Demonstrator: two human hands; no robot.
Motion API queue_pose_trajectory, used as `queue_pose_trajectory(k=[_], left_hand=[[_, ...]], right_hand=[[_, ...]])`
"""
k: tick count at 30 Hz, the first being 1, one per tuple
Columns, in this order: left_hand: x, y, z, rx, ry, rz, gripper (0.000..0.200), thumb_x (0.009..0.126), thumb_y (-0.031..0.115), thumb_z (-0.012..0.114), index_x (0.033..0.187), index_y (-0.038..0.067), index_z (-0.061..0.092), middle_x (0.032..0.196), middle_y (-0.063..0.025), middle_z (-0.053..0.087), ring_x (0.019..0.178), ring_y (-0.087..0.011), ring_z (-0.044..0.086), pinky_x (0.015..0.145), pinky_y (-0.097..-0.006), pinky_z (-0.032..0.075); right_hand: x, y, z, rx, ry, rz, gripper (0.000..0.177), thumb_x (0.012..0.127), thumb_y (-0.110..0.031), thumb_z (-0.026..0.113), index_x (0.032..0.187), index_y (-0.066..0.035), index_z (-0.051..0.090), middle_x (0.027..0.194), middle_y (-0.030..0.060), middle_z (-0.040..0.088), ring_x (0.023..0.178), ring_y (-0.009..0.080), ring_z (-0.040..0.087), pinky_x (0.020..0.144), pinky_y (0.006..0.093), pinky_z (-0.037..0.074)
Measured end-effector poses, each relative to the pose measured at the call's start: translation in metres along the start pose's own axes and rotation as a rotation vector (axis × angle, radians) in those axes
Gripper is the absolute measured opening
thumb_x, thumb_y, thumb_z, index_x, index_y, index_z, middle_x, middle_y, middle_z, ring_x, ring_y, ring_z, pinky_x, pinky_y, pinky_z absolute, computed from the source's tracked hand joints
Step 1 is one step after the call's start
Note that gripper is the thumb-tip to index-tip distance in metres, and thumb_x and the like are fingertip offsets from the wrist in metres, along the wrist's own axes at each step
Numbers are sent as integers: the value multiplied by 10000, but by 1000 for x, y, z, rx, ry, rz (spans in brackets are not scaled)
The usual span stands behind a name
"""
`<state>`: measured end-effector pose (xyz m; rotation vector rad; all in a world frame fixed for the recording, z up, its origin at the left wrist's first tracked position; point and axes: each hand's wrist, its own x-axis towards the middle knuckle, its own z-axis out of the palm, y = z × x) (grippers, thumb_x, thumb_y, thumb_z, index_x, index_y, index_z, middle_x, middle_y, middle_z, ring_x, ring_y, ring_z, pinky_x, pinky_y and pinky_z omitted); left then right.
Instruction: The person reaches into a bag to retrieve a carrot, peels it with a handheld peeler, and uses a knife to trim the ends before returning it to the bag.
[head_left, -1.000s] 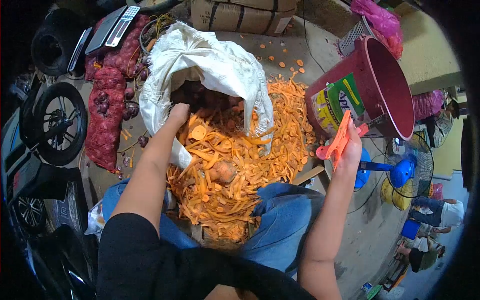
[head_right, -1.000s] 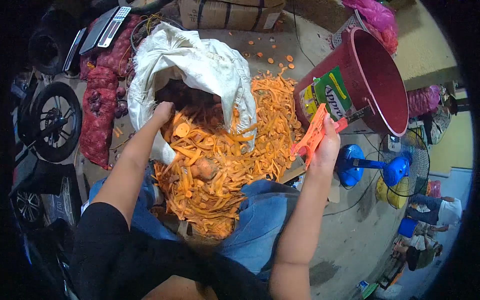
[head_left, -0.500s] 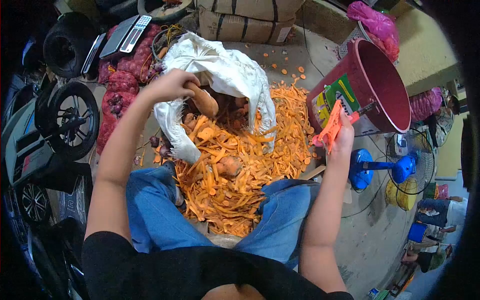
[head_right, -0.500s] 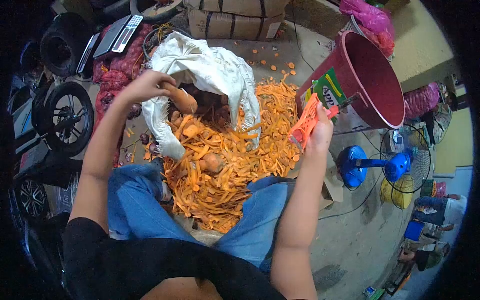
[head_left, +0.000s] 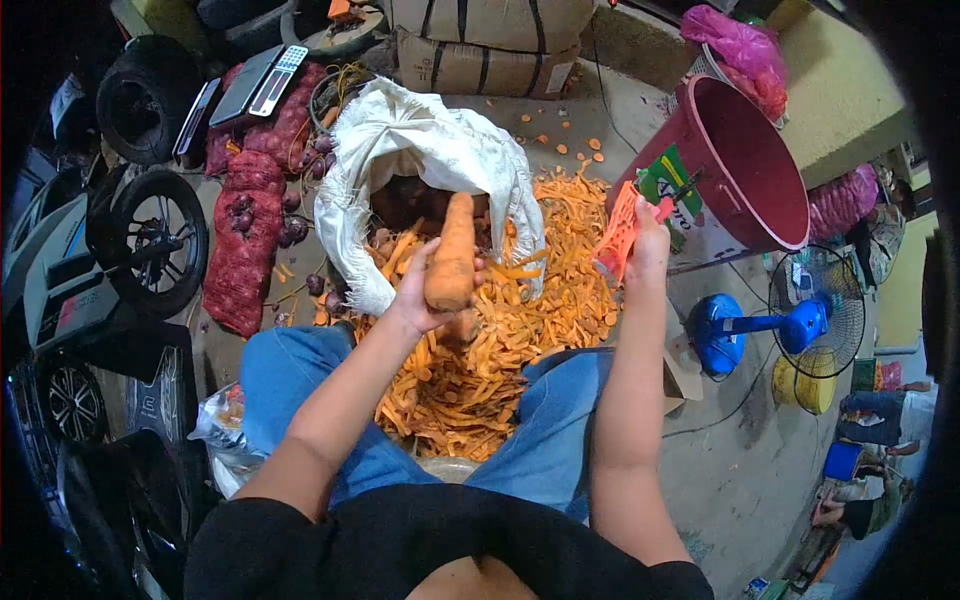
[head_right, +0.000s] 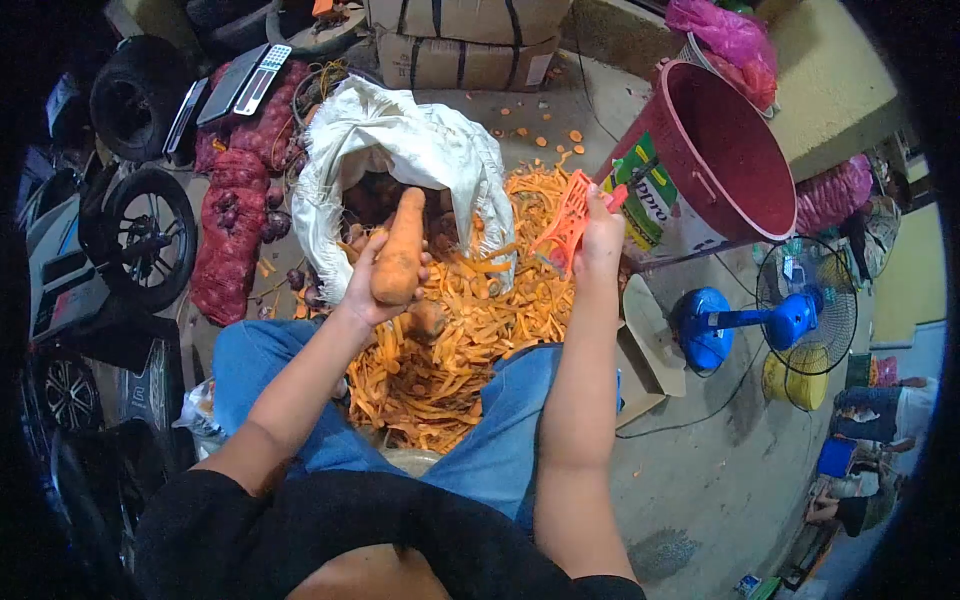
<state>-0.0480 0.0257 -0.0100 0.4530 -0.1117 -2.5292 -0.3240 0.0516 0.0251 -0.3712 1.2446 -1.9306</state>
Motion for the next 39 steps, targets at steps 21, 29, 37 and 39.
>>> queue_pose_trajectory(k=[21,29,37,39], left_hand=[[-10,4,35,333,259,-46,397,800,385,423,1005,46,409,805,-107,527,693,-197,550,615,-328,477],[-1,13,33,250,152,-60,422,825,402,330,1012,39,434,834,-138,545,719,-233,566,624,-343,492],[4,21,30,161,13,-54,472,796,448,372,1041,48,425,837,-114,537,699,-217,561,585,-379,498],[5,23,23,167,-2,-18,467,797,439,381,1048,46,422,844,-109,539,709,-217,561,601,-398,497]], right_hand=[[-65,48,96,-221,-1,75,254,808,-240,473,678,-24,502,614,7,496,504,73,448,466,234,370],[-65,19,115,-245,-35,3,240,821,-234,447,721,-24,507,597,14,508,459,79,461,424,232,377],[-39,32,106,-83,41,25,236,825,-210,439,731,-2,498,633,48,524,495,127,506,441,259,420],[-36,37,109,-52,85,-9,238,828,-198,431,744,14,498,647,58,532,504,125,510,452,257,424]])
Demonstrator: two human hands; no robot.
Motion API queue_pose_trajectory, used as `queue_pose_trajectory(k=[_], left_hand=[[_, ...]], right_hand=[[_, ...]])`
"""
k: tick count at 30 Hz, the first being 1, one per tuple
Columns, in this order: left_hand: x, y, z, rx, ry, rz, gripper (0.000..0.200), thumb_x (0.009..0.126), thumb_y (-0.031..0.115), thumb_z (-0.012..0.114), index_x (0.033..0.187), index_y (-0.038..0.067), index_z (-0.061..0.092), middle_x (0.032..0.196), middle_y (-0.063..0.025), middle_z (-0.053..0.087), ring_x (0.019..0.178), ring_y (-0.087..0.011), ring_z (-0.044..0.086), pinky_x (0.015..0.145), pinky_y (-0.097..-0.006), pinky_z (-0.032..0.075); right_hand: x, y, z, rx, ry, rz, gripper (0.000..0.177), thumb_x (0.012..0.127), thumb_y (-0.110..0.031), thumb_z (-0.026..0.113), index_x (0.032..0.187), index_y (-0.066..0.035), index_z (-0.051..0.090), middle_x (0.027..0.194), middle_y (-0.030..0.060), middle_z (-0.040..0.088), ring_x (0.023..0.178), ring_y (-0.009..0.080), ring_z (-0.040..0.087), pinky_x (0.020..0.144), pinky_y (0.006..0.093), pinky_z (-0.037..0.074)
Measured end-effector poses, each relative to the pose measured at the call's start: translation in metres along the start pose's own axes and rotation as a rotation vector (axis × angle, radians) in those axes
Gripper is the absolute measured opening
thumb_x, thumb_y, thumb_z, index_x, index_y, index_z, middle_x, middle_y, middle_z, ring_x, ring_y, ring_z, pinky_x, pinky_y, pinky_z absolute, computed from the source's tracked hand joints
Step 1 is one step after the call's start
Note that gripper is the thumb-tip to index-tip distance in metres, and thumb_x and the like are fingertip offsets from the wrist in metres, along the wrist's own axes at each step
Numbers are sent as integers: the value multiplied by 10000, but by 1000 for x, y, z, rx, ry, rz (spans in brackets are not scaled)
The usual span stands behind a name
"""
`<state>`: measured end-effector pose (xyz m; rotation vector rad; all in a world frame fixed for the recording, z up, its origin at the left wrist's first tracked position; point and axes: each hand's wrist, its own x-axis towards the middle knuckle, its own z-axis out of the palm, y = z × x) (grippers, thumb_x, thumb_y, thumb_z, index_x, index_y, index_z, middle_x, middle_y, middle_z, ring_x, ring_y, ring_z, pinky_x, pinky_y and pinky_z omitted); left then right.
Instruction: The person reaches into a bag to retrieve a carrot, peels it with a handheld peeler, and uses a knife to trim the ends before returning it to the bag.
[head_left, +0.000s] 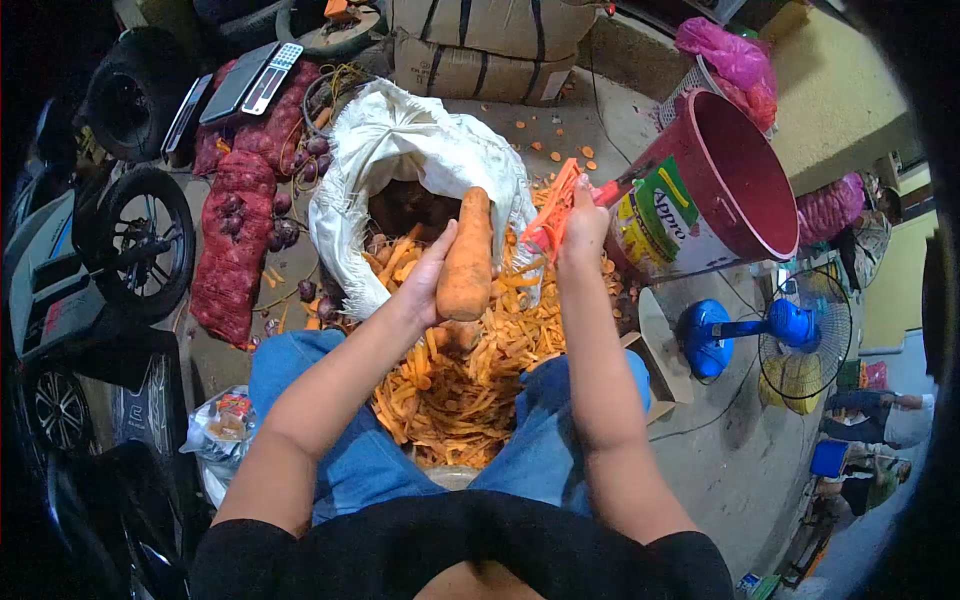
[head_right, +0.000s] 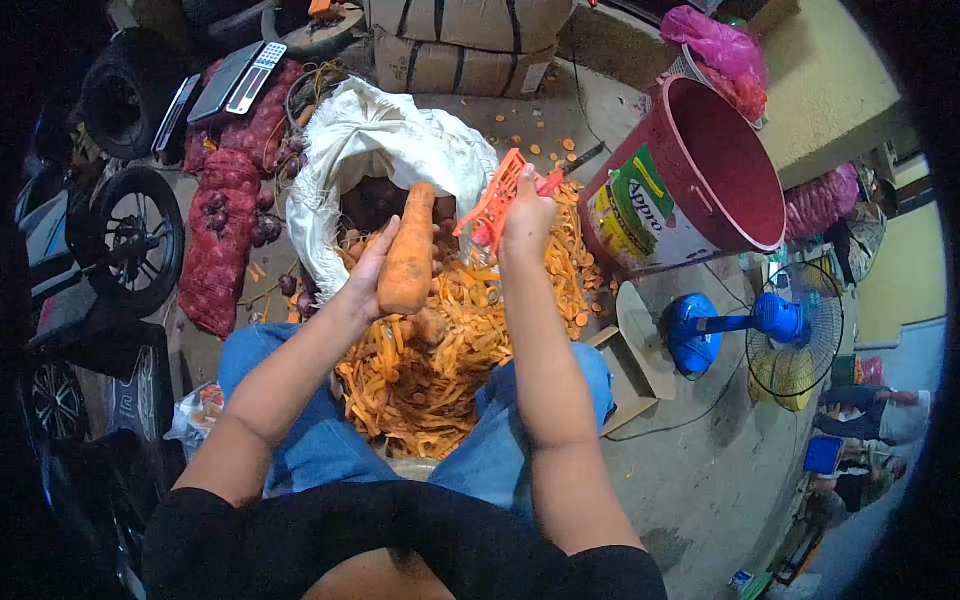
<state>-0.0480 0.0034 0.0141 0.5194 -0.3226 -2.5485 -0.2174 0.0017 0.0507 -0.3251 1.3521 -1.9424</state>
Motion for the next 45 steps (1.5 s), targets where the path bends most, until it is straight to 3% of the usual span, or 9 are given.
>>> queue_pose_trajectory(k=[3,13,17,19,21,34,40,42,45], left_hand=[[4,-2,-5,-8,144,29,429,824,401,343,1051,46,421,867,-116,540,718,-224,563,615,-403,494],[3,-3,4,77,162,-29,386,845,356,299,1082,78,420,939,-86,538,779,-192,552,635,-343,486],[9,-3,-13,-49,36,-26,399,843,370,299,1084,75,419,956,-80,534,788,-191,548,670,-328,472],[11,-3,-10,-113,-35,-52,402,844,372,296,1084,73,418,958,-85,533,800,-196,544,688,-331,465],[12,-6,-4,43,211,19,404,849,373,283,1085,72,415,969,-90,527,830,-203,534,722,-340,449],[15,-10,-3,26,244,30,394,864,343,216,1056,65,420,955,-92,525,841,-201,531,735,-347,442],[13,-10,3,119,319,33,402,858,362,232,1040,55,417,895,-98,542,778,-204,552,674,-348,463],[9,-8,1,481,289,-184,416,851,383,253,1021,43,421,826,-107,557,696,-201,567,616,-338,475],[-14,-19,24,472,-38,-318,419,843,395,287,963,30,456,776,-115,559,627,-184,566,574,-313,476]], right_hand=[[5,15,9,34,-15,-45,232,829,-192,431,751,16,499,660,63,537,509,116,511,446,251,417],[-10,36,16,-335,-88,-180,247,796,-212,487,649,-15,504,576,16,498,448,67,386,409,227,317],[-10,31,15,-170,-76,53,263,790,-214,499,648,7,510,537,-4,459,481,75,399,450,253,343],[-14,35,18,-356,-82,-115,261,797,-211,489,639,-4,506,527,-8,451,471,59,388,434,238,336],[-24,36,19,-398,-125,-106,245,802,-202,481,661,-4,512,536,-7,457,480,62,389,450,237,340],[-40,31,19,-434,-310,-342,227,800,-193,482,687,4,494,530,10,442,498,74,363,464,246,326],[-31,36,13,-728,-205,-494,224,792,-197,471,710,7,511,574,76,523,500,187,465,495,321,366],[-11,37,8,-754,11,-447,240,791,-198,456,717,22,518,629,123,554,544,257,510,529,361,380],[52,19,-27,-786,342,-461,272,791,-208,459,709,46,512,650,151,553,565,259,515,558,364,387]])
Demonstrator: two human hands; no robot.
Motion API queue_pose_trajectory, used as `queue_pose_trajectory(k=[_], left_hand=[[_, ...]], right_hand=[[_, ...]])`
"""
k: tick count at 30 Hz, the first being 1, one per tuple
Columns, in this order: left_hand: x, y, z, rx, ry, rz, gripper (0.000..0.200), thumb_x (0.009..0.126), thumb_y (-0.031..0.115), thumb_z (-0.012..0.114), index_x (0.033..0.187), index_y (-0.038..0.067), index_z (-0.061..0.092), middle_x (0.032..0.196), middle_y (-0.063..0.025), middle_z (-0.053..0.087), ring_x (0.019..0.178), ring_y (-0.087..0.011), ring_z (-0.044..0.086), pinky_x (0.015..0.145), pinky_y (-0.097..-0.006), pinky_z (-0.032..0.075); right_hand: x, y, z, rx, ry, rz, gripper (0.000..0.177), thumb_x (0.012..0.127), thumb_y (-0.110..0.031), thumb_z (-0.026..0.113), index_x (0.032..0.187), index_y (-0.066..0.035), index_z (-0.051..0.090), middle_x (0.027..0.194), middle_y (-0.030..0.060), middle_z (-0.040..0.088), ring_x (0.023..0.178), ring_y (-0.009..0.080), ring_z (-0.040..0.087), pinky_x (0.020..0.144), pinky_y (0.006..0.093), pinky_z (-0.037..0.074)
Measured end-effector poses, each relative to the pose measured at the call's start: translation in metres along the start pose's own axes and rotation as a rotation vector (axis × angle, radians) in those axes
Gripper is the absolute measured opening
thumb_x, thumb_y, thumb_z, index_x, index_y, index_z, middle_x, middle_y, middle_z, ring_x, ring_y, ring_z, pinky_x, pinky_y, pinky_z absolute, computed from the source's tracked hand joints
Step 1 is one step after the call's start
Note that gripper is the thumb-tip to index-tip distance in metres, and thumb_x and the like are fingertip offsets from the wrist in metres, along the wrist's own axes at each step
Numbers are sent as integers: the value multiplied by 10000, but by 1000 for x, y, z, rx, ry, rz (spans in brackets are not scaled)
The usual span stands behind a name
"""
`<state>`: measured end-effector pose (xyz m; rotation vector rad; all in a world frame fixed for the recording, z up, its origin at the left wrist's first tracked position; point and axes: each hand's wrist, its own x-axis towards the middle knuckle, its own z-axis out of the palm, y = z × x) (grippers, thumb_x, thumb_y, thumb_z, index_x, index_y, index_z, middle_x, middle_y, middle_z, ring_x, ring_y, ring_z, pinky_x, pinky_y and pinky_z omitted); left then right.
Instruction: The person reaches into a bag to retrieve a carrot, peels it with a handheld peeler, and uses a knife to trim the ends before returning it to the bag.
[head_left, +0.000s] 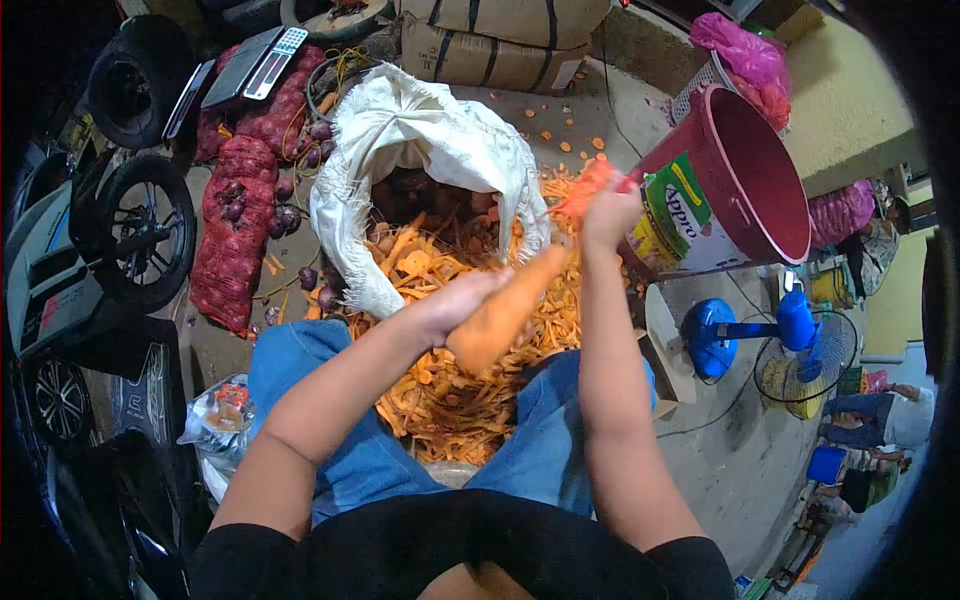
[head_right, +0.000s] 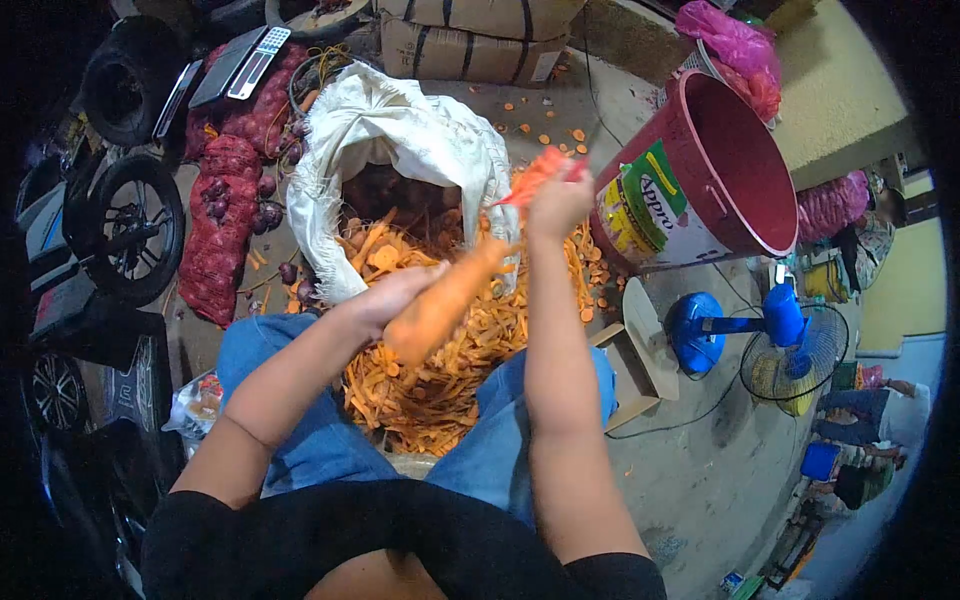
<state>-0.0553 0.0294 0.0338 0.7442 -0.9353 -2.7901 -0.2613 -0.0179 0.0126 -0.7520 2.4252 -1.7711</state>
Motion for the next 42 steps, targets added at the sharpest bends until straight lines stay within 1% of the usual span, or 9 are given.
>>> queue_pose_trajectory(k=[6,10,13,16,20,28,33,38,42], left_hand=[[-1,12,-10,-176,270,80,382,845,366,309,990,46,458,816,-92,553,674,-160,559,580,-300,476],[12,11,-44,-353,70,190,373,845,356,310,1007,53,456,834,-85,553,698,-168,559,629,-295,474],[21,10,-38,-385,302,231,318,851,294,310,976,44,461,849,-87,558,702,-173,563,617,-306,479],[23,9,-37,-400,343,276,274,850,234,308,950,35,468,842,-84,561,689,-166,567,605,-300,481],[28,7,-34,-281,485,213,286,851,256,310,954,34,459,802,-83,560,672,-169,565,589,-291,478],[-4,16,11,21,240,27,407,844,372,320,1013,19,434,818,-69,549,671,-143,551,622,-279,463],[4,20,-19,-204,343,131,398,842,362,323,1050,39,429,906,-88,543,732,-164,556,666,-307,464],[20,13,-38,-373,365,189,400,858,353,240,1033,51,436,900,-107,539,763,-198,556,672,-339,470],[20,11,-42,-233,317,194,387,862,339,229,987,47,450,822,-111,553,696,-210,568,592,-338,483]], right_hand=[[2,-9,-3,145,4,172,308,790,-269,478,682,16,518,583,40,500,515,142,444,506,297,366],[-64,-56,-4,359,-382,166,258,790,-212,487,673,18,482,571,33,478,503,111,422,482,288,355],[-93,-48,4,402,-551,-17,263,798,-219,474,657,3,464,522,58,461,472,137,403,458,300,341],[-103,-54,-1,239,-501,-249,267,804,-223,462,666,6,460,489,104,432,446,175,380,452,313,337],[-94,-44,3,105,-451,-206,244,793,-207,463,719,22,504,529,143,483,479,228,470,486,350,370],[13,26,4,-155,37,37,250,789,-202,460,727,33,518,610,144,541,562,253,519,535,342,387],[-34,-35,-3,353,-242,103,247,802,-202,462,743,34,502,589,84,529,521,166,478,503,316,371],[-98,-59,-3,201,-554,-125,235,798,-199,464,728,21,507,556,121,503,525,165,491,500,308,381],[-92,-41,9,186,-492,-225,221,792,-192,465,740,17,513,582,158,510,541,224,513,515,329,391]])
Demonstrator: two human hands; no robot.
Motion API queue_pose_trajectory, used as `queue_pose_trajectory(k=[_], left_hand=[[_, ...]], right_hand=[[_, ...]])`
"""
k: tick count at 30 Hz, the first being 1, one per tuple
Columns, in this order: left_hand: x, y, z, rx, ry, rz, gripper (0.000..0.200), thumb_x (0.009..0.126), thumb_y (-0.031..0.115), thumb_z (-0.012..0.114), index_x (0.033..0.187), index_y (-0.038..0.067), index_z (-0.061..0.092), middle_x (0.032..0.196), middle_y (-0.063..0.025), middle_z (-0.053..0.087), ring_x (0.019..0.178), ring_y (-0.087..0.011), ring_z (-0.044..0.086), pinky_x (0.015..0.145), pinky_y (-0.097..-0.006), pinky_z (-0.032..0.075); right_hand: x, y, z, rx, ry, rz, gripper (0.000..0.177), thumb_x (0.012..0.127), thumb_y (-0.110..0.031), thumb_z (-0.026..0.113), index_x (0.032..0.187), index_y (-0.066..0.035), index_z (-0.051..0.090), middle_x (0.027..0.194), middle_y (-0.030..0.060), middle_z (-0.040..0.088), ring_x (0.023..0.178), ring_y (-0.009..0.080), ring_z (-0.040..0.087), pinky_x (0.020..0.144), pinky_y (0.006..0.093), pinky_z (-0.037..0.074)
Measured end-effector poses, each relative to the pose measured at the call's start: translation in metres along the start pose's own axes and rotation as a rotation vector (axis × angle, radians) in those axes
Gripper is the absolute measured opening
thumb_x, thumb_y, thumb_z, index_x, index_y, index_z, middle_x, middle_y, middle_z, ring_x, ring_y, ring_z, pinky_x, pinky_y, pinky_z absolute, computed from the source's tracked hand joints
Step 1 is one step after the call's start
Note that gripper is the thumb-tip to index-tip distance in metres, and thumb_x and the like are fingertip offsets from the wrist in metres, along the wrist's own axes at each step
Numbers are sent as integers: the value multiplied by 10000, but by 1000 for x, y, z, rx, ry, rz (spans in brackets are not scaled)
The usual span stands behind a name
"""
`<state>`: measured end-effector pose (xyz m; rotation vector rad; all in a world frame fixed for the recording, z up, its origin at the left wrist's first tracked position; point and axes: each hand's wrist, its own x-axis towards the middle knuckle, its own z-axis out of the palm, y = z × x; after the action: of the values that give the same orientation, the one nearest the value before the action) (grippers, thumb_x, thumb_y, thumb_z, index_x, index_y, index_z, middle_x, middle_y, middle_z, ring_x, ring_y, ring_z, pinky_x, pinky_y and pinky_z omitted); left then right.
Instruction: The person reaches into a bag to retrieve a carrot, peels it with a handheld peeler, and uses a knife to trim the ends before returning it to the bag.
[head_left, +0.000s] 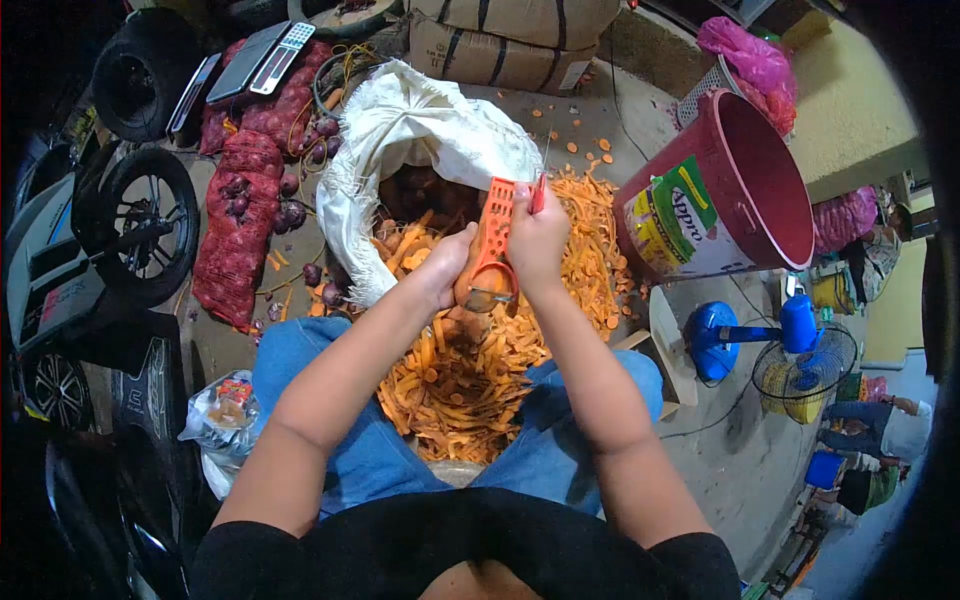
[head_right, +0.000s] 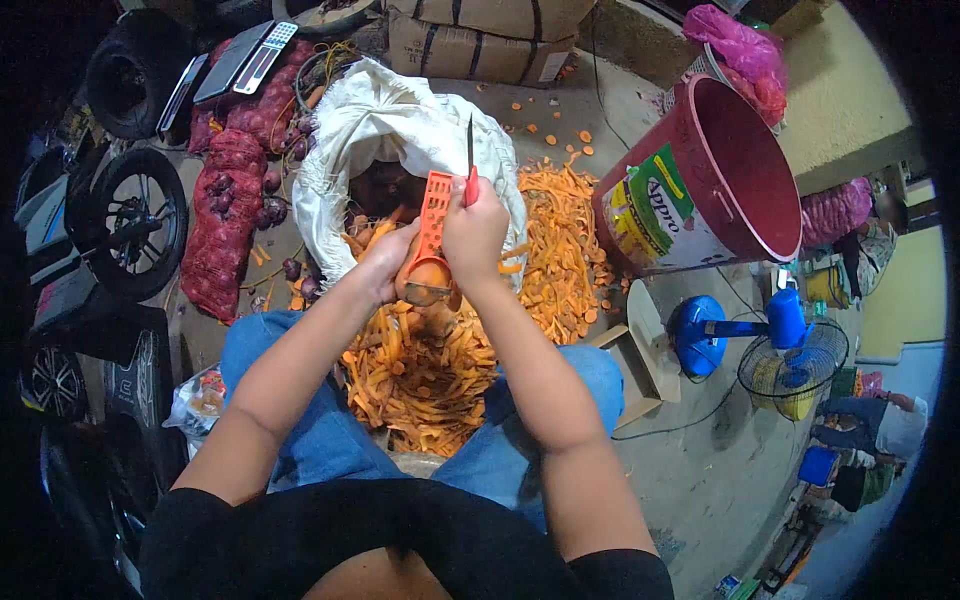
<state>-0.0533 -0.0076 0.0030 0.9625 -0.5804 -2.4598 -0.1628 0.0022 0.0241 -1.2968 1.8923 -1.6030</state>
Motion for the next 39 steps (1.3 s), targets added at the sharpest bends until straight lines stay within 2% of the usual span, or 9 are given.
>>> queue_pose_trajectory(k=[2,6,9,13,18,26,32,34,39], left_hand=[[-15,5,21,237,85,-150,400,862,345,234,940,18,451,732,-112,558,607,-207,572,538,-318,483],[-34,-5,31,270,-171,-227,398,850,365,290,942,12,450,735,-111,555,621,-196,571,563,-307,483],[-31,5,33,204,-46,-161,403,831,392,336,979,34,449,806,-90,549,664,-172,564,589,-288,481],[2,1,-6,-111,-115,-83,380,839,361,323,1009,41,437,849,-87,549,701,-178,561,612,-316,484],[0,2,9,-93,84,-2,372,859,325,247,1006,40,437,868,-103,547,731,-200,560,634,-348,481],[-33,2,32,276,-98,-129,387,835,359,355,988,19,458,796,-89,561,632,-147,566,562,-277,481],[-9,3,5,37,-59,-149,378,837,353,346,1012,37,457,842,-82,559,686,-154,568,609,-283,485],[0,-1,0,-118,-112,-68,398,841,364,316,1018,34,451,879,-91,556,726,-183,565,633,-302,482],[0,1,7,-131,93,30,410,852,361,271,1021,26,436,867,-112,556,722,-226,565,630,-324,481]], right_hand=[[22,30,-8,-244,150,39,223,784,-193,471,739,20,520,626,171,534,568,291,517,541,356,393],[72,73,-59,-365,491,296,234,773,-190,488,746,41,516,640,134,551,583,254,526,579,353,402],[73,61,-63,-44,539,371,233,786,-188,481,760,42,513,633,95,544,574,192,513,561,316,405],[26,-16,-27,266,211,184,247,804,-219,475,690,-1,498,581,-9,465,522,88,421,472,257,344],[-5,-14,-5,69,-10,88,263,800,-212,465,728,40,492,582,107,510,514,166,473,507,305,381],[70,64,-61,-260,562,252,240,782,-190,481,721,41,511,630,133,548,553,237,507,534,342,390],[38,-4,-36,237,348,177,252,794,-203,474,717,35,502,579,86,512,523,174,483,500,327,375],[15,-15,-20,169,91,243,249,801,-207,463,707,22,494,547,70,478,509,160,461,490,319,365],[0,-7,-9,-19,89,-37,227,793,-192,467,705,17,490,549,101,484,510,186,464,493,332,363]])
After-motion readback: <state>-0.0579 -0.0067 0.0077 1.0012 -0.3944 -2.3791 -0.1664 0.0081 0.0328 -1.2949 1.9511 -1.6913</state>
